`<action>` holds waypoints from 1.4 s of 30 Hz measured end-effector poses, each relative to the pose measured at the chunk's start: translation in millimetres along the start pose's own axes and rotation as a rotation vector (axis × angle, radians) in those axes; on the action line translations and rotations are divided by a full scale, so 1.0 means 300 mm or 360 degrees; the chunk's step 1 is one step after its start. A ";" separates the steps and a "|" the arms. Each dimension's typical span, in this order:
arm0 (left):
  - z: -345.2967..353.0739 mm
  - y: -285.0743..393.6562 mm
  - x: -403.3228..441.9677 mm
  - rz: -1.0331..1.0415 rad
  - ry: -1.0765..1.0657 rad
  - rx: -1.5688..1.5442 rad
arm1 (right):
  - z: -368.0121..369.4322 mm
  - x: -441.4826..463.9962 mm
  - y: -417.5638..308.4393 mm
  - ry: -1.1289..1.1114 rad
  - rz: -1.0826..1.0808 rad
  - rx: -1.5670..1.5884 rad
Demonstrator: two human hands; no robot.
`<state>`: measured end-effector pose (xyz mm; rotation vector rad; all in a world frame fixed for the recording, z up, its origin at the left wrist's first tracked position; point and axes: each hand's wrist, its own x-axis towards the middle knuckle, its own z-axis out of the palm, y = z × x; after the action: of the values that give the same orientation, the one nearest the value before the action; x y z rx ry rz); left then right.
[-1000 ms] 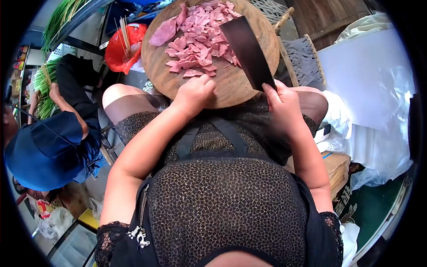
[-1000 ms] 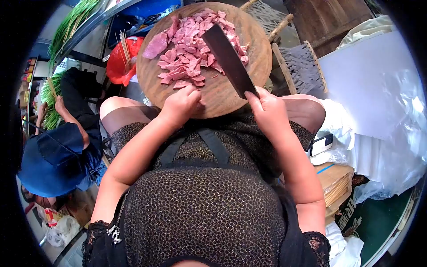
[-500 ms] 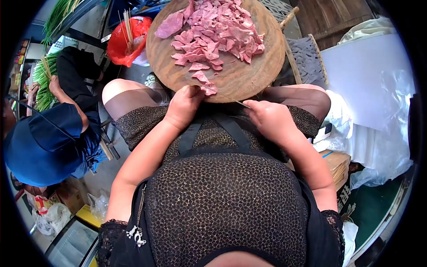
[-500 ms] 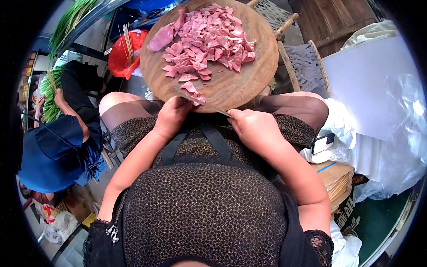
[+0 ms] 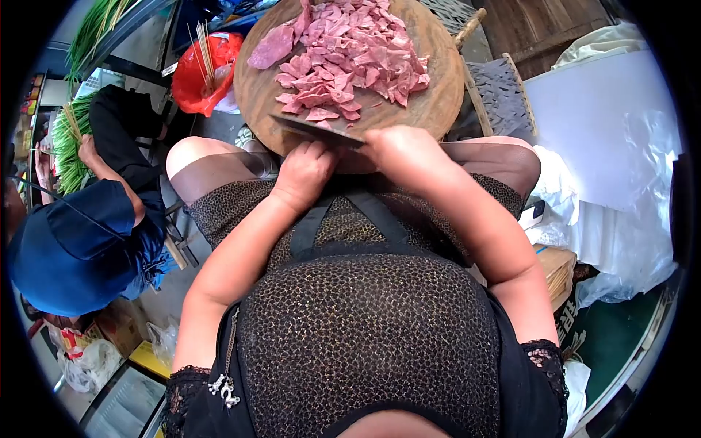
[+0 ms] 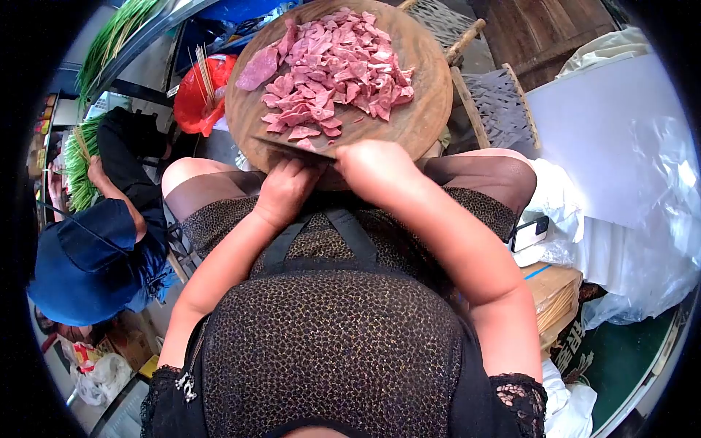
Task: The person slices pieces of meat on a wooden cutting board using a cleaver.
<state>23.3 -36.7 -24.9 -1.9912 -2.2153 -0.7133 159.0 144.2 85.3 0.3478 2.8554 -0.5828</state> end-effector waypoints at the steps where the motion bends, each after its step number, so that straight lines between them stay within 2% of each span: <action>1: -0.004 -0.002 0.018 -0.0068 -0.0051 0.0029 | 0.007 0.028 0.032 0.0044 0.0059 0.0012; 3: -0.011 -0.001 0.054 -0.0234 -0.0079 -0.0015 | 0.014 0.073 0.115 0.0192 0.0056 -0.0082; 6: 0.020 -0.049 0.086 -0.0294 -0.0119 -0.0051 | -0.027 0.080 0.182 0.0516 0.0083 -0.0090; 10: 0.008 -0.091 0.158 -0.0369 0.0066 -0.0329 | -0.128 0.096 0.264 0.0557 0.0418 -0.0131; 12: -0.027 -0.118 0.205 -0.0408 0.0159 -0.0388 | -0.147 0.071 0.303 0.0582 0.0441 -0.0065; 14: -0.028 -0.168 0.235 -0.0593 0.0253 -0.0454 | -0.150 0.034 0.316 0.0630 0.0413 0.0105; 15: -0.019 -0.195 0.246 -0.0793 0.0194 -0.0592 | -0.142 0.015 0.314 0.0632 0.0422 0.0238; 16: -0.020 -0.219 0.254 -0.0796 0.0198 -0.0591 | -0.127 -0.002 0.300 0.0630 0.0417 0.0236; 18: -0.027 -0.280 0.274 -0.0917 0.0097 -0.0920 | -0.094 -0.035 0.271 0.0622 0.0529 0.0606; 19: -0.038 -0.315 0.299 -0.0964 0.0187 -0.1228 | -0.071 -0.048 0.253 0.0603 0.0537 0.0717; 20: -0.070 -0.359 0.304 -0.0997 0.0113 -0.1100 | -0.036 -0.061 0.236 0.0635 0.0412 0.0770; 22: -0.099 -0.463 0.332 -0.0870 0.0276 -0.0811 | -0.032 -0.079 0.154 0.0521 0.0283 0.0861; 26: -0.105 -0.658 0.410 -0.0863 0.0267 -0.0435 | 0.013 -0.014 0.064 0.0151 0.0064 0.0603; 29: -0.122 -0.666 0.497 -0.1050 -0.0236 -0.0358 | 0.022 0.088 0.035 -0.0077 0.0022 0.0539; 32: -0.108 -0.645 0.564 -0.1031 -0.0357 -0.0123 | -0.006 0.160 0.068 -0.0066 0.0042 0.0439; 36: -0.082 -0.671 0.592 -0.1013 -0.0363 0.0048 | -0.061 0.173 0.160 0.0127 0.0186 0.0364; 38: -0.096 -0.698 0.596 -0.1033 -0.0387 -0.0050 | -0.079 0.166 0.204 0.0209 0.0287 0.0435; 41: -0.130 -0.717 0.565 -0.1505 -0.0356 -0.0866 | -0.070 0.161 0.245 0.0189 0.0486 0.0597; 42: -0.123 -0.728 0.530 -0.1508 -0.0357 -0.0858 | -0.054 0.158 0.257 0.0196 0.0517 0.0674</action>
<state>-219.2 84.9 2.8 -1.0419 -3.3873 -1.3184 132.1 228.7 60.6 0.9215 2.6773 -1.1245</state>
